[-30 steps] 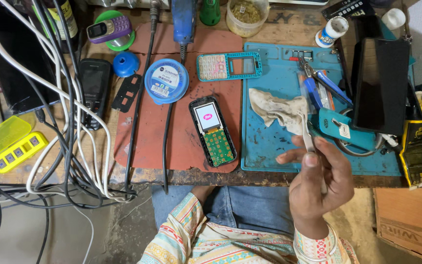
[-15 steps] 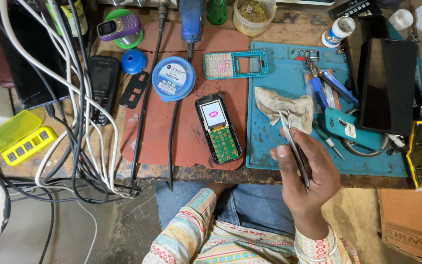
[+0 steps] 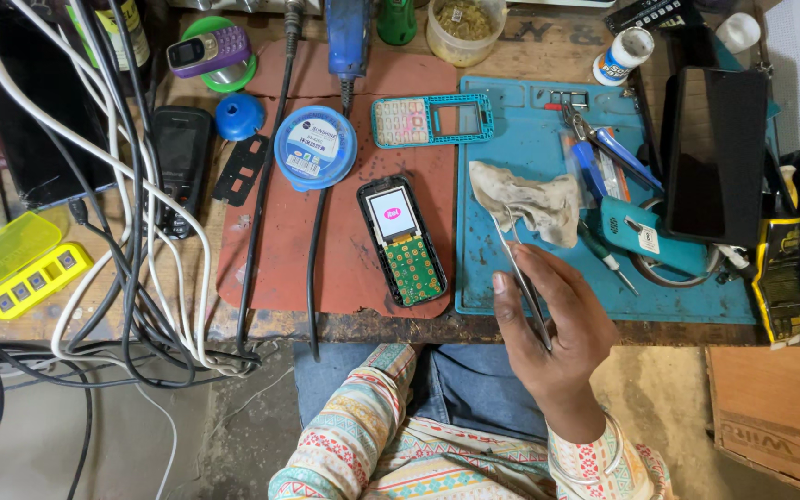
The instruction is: The person disassembles a feature phone, removing its back cover and battery, then uses tweezers to work on the exposed keypad circuit board. They power the phone on, navigate its menu, and press the keypad keys with tweezers to test them while the screen is lit.
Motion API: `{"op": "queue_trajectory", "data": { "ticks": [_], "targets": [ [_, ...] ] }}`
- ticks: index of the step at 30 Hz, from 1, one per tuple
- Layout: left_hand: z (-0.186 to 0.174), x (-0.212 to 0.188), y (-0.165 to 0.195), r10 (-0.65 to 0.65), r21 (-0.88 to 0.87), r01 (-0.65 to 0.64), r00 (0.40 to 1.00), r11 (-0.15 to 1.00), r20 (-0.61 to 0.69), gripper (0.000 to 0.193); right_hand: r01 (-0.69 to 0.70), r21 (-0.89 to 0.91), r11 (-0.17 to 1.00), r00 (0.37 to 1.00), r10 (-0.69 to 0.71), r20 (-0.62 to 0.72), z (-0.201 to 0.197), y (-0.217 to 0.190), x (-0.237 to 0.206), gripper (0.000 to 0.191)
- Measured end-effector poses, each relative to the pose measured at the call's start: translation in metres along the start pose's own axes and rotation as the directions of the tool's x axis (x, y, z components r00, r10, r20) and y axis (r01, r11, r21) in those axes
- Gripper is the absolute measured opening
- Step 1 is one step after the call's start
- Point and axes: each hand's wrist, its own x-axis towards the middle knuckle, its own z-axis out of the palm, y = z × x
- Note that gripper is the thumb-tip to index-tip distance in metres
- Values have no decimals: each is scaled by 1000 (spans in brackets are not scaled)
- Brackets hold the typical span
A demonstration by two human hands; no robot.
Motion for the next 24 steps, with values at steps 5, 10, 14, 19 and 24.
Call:
{"op": "queue_trajectory", "data": {
  "ticks": [5,10,14,19,24],
  "targets": [
    [-1,-2,5,8,17,-8,1000,1000,-5,51,21,4,1000,1000,-21,17,0,-1,2,33],
    [-3,-5,9,11,30,-10,1000,1000,-13,50,18,-5,1000,1000,-18,21,-1,-2,1,34],
    [-5,-5,6,9,35,-9,1000,999,-15,49,9,10,1000,999,-9,32,-1,-2,1,34],
    [-6,1,3,20,45,-19,1000,999,-15,48,19,8,1000,1000,-19,21,1,0,2,34],
    [-5,1,-5,18,50,-18,1000,999,-18,46,10,12,1000,1000,-10,22,0,-3,-1,35]
  ]
}}
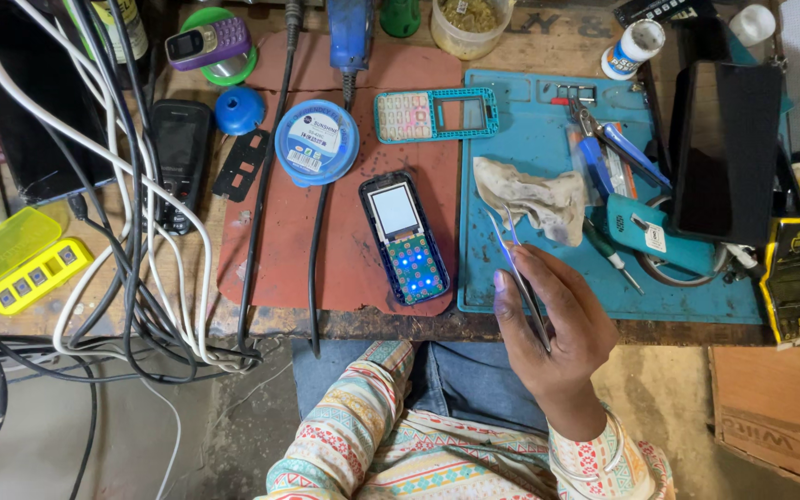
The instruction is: The person disassembles a feature phone, removing its back cover and battery, then uses tweezers to work on the exposed keypad circuit board. They power the phone on, navigate its menu, and press the keypad keys with tweezers to test them while the screen is lit.
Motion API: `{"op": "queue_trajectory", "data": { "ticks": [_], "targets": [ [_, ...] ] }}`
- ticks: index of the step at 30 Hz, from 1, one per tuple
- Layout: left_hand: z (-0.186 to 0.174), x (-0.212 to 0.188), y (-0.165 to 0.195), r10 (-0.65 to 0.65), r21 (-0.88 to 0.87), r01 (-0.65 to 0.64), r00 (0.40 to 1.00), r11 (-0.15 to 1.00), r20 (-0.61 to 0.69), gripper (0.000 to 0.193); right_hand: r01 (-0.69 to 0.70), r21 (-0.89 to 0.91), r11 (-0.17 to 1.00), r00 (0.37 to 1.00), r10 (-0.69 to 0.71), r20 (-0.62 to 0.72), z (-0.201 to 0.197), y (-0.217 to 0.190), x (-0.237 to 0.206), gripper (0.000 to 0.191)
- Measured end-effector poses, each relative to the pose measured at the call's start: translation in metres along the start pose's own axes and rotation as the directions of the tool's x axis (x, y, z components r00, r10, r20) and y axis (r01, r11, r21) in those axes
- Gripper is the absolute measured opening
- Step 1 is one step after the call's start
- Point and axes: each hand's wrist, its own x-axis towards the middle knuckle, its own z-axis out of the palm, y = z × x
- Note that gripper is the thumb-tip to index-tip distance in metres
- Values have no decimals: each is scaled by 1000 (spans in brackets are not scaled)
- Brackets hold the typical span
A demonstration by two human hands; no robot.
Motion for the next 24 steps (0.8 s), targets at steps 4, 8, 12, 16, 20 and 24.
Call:
{"op": "queue_trajectory", "data": {
  "ticks": [4,8,12,16,20,24],
  "targets": [
    [1,0,-4,4,4,-4,1000,1000,2,46,13,-23,1000,1000,-13,-1,-1,3,2,35],
    [1,0,-4,1,4,-1,1000,1000,-9,45,5,-24,1000,1000,-5,-3,-1,1,1,34],
    [0,0,-3,2,6,-2,1000,1000,-10,44,20,-39,999,1000,-19,20,-1,1,1,34],
    [-1,-2,-3,1,10,-1,1000,1000,-12,43,20,-38,999,999,-19,34,-2,0,2,34],
    [-2,-4,-2,0,8,0,1000,1000,-16,42,15,-4,1000,999,-15,31,-1,0,2,34],
    [-2,0,1,5,16,-5,1000,1000,-14,41,6,-47,999,999,-5,33,-2,0,0,34]
  ]
}}
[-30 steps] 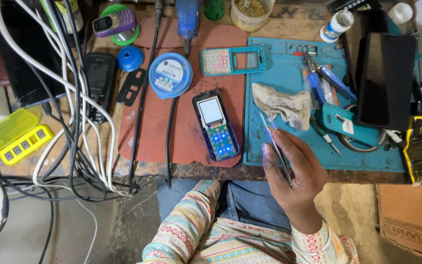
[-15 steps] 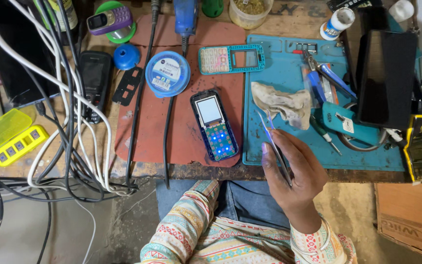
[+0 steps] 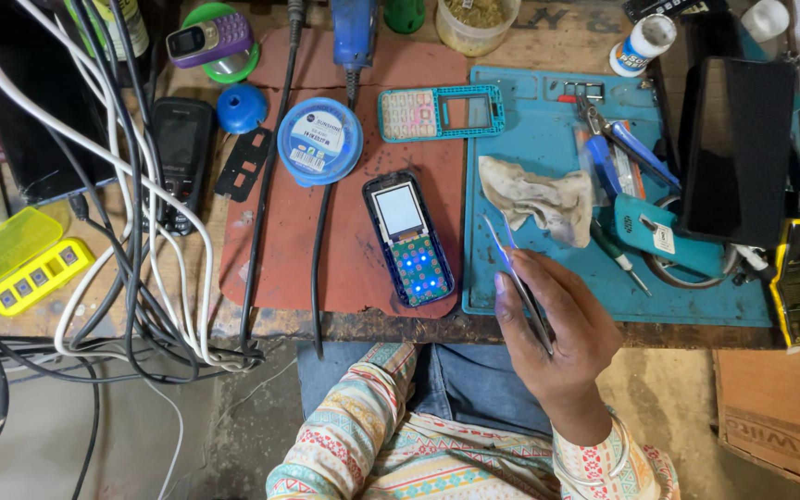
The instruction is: The person disassembles a feature phone, removing its back cover and battery, then uses tweezers to work on the exposed keypad circuit board. They power the phone on, navigate its menu, and press the keypad keys with tweezers to test them while the screen is lit.
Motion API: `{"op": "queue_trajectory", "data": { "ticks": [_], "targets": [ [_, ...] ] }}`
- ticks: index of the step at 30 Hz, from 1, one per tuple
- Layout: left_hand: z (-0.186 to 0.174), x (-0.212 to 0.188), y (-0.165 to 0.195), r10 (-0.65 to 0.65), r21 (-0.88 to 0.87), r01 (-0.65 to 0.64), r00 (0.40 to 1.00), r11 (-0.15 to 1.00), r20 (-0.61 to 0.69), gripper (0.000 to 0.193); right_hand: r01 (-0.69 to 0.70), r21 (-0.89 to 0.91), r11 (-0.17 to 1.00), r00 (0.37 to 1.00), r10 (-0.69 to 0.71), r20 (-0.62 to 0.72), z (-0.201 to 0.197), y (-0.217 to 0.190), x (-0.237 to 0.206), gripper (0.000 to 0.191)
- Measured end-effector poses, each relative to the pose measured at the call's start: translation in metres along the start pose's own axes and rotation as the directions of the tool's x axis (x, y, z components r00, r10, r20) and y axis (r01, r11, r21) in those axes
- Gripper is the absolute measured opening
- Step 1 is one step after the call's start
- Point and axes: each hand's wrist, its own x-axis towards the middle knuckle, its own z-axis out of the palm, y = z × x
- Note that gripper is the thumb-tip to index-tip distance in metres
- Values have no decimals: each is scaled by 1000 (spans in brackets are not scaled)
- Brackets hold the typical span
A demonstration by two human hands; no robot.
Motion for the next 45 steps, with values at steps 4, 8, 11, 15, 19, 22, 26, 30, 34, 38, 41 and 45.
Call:
{"op": "queue_trajectory", "data": {
  "ticks": [4,8,11,15,19,22,26,30,34,38,41,45],
  "targets": [
    [0,-5,-2,-5,2,5,1000,1000,-4,40,13,-5,1000,1000,-13,8,1,0,0,33],
    [0,-4,-2,0,4,0,1000,1000,-3,39,43,6,999,999,-43,-3,1,1,1,32],
    [0,-5,-4,-5,5,5,1000,1000,-8,39,50,22,999,999,-50,13,0,2,2,32],
    [0,-4,-4,2,9,-2,1000,1000,0,38,53,-2,999,999,-53,10,0,1,3,32],
    [-1,-6,-6,-1,12,1,1000,1000,-12,37,52,24,998,998,-53,34,-1,-1,2,31],
    [0,-2,-4,3,10,-3,1000,1000,-9,37,75,7,997,997,-75,19,0,0,4,31],
    [0,0,-4,-2,11,2,1000,1000,-15,36,78,13,997,996,-78,31,-1,0,3,31],
    [-1,2,-2,5,10,-5,1000,1000,-11,35,66,15,998,998,-67,17,1,1,2,31],
    [-1,1,2,9,7,-9,1000,1000,-17,34,76,13,997,996,-76,37,0,0,3,32],
    [-1,0,9,12,13,-12,1000,1000,-10,34,91,22,996,996,-91,23,1,0,3,33],
    [-2,-4,12,3,14,-3,1000,1000,-11,33,89,-12,996,995,-89,47,0,0,4,32],
    [-1,-4,18,12,27,-12,1000,1000,-2,32,98,3,995,995,-98,32,2,0,3,33]
  ]
}}
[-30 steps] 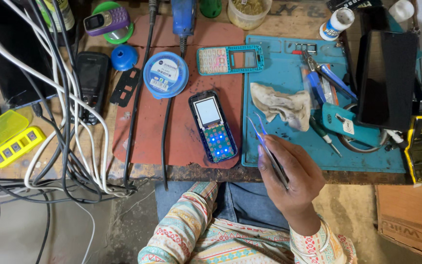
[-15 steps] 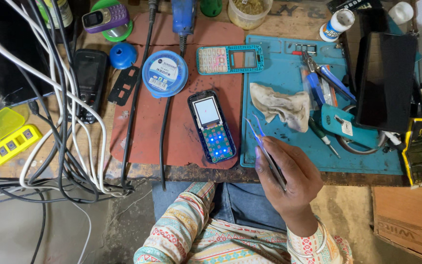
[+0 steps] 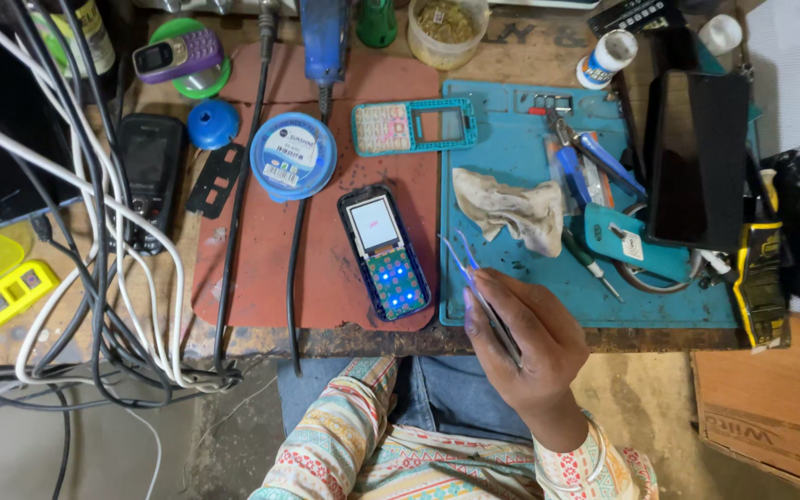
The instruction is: The person disassembles a feature phone, removing its back cover and battery, then uses tweezers to work on the exposed keypad circuit board. They power the phone on, navigate its menu, and press the keypad keys with tweezers to test them while the screen is lit.
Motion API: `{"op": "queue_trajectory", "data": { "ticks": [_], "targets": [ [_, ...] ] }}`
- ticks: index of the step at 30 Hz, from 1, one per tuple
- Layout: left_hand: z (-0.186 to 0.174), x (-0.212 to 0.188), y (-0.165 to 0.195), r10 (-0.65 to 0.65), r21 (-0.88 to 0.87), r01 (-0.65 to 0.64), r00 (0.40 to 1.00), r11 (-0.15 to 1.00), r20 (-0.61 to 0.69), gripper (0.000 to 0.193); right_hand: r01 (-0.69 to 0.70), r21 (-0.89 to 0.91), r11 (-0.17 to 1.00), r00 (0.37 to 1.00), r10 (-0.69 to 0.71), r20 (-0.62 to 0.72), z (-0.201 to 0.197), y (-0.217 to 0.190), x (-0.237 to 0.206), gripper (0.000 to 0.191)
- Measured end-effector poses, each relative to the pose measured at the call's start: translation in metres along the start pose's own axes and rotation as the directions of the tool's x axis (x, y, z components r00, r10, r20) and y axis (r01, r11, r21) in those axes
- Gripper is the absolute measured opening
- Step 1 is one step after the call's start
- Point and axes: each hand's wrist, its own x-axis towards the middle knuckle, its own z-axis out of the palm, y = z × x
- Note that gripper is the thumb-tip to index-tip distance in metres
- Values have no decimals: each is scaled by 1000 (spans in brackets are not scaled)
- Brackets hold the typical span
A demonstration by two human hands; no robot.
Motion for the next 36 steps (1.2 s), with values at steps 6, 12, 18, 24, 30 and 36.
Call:
{"op": "queue_trajectory", "data": {
  "ticks": [6,12,18,24,30,36],
  "targets": [
    [-1,-3,0,1,-1,-1,1000,1000,-4,31,-6,-15,1000,1000,6,7,0,-1,-1,33],
    [1,0,-2,-1,-7,1,1000,1000,-13,30,-9,-8,1000,1000,9,0,0,0,-2,33],
    [1,-1,-2,6,-1,-6,1000,1000,-17,29,7,-20,1000,1000,-7,-18,1,3,-3,36],
    [1,0,2,18,8,-18,1000,1000,-15,28,2,-1,1000,1000,-2,-31,2,3,-2,37],
    [2,-2,4,13,10,-13,1000,1000,-13,28,12,-6,1000,1000,-12,-16,0,3,-1,35],
    [3,-5,4,6,12,-6,1000,1000,-16,27,11,0,1000,1000,-11,-17,1,3,-1,35]
  ]
}}
